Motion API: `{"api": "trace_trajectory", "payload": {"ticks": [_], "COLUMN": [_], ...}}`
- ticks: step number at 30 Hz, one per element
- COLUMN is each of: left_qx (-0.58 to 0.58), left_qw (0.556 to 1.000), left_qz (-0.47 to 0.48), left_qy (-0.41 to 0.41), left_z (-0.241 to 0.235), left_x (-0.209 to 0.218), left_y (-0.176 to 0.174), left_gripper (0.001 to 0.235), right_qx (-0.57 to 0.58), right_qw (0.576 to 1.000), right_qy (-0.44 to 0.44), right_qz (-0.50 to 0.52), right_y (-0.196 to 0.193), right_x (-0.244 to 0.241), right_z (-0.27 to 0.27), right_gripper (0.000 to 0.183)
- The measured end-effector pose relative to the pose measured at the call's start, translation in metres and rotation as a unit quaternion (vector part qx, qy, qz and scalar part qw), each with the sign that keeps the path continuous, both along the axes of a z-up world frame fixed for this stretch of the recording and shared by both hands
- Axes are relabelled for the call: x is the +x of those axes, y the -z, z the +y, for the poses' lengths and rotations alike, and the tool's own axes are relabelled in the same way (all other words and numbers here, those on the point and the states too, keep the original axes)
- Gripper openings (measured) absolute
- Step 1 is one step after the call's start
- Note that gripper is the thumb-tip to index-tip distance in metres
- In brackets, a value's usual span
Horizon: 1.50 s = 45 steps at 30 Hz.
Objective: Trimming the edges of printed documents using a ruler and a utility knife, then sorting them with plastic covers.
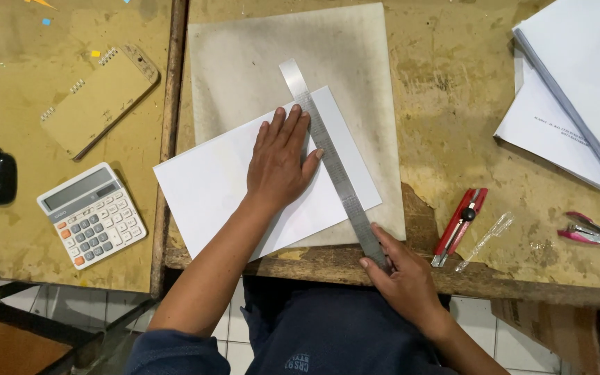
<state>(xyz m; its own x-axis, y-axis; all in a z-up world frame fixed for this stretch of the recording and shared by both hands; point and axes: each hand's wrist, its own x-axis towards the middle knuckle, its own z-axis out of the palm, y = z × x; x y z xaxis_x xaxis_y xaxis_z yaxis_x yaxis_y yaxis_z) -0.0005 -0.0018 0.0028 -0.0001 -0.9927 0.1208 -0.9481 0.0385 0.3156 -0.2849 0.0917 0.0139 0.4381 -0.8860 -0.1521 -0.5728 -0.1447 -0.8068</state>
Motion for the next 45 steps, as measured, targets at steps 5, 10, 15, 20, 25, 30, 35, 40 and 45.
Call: {"api": "trace_trajectory", "payload": {"ticks": [5,10,15,20,25,30,35,40,45], "left_qx": [0.054,0.067,0.063,0.078,0.081,0.079,0.081,0.078,0.072], "left_qw": [0.998,0.997,0.997,0.996,0.996,0.995,0.996,0.996,0.996], "left_qz": [0.036,0.027,0.037,0.039,0.039,0.053,0.049,0.053,0.048], "left_qy": [-0.006,0.000,-0.002,-0.005,-0.007,-0.004,-0.005,-0.002,0.000], "left_z": [0.000,0.001,0.002,0.001,0.000,0.000,0.000,0.001,0.003], "left_x": [-0.002,0.000,0.001,0.001,0.001,0.001,0.001,0.002,0.004], "left_y": [-0.012,-0.007,-0.009,-0.011,-0.010,-0.011,-0.011,-0.010,-0.004], "left_gripper": [0.069,0.080,0.081,0.084,0.084,0.084,0.084,0.084,0.085], "right_qx": [-0.053,-0.073,-0.083,-0.073,-0.084,-0.080,-0.077,-0.091,-0.108], "right_qw": [0.996,0.994,0.993,0.994,0.992,0.993,0.994,0.993,0.994], "right_qy": [0.065,0.060,0.051,0.045,0.045,0.045,0.040,0.033,0.011], "right_qz": [-0.010,-0.047,-0.070,-0.073,-0.082,-0.080,-0.069,-0.060,-0.026], "right_y": [0.007,0.010,0.006,0.005,0.000,-0.001,-0.004,-0.005,-0.005], "right_x": [-0.008,-0.012,-0.009,-0.010,-0.007,-0.006,-0.005,-0.004,-0.005], "right_z": [0.007,0.004,0.002,0.003,0.002,0.000,-0.002,-0.002,0.002], "right_gripper": [0.063,0.059,0.055,0.055,0.053,0.053,0.051,0.053,0.051]}}
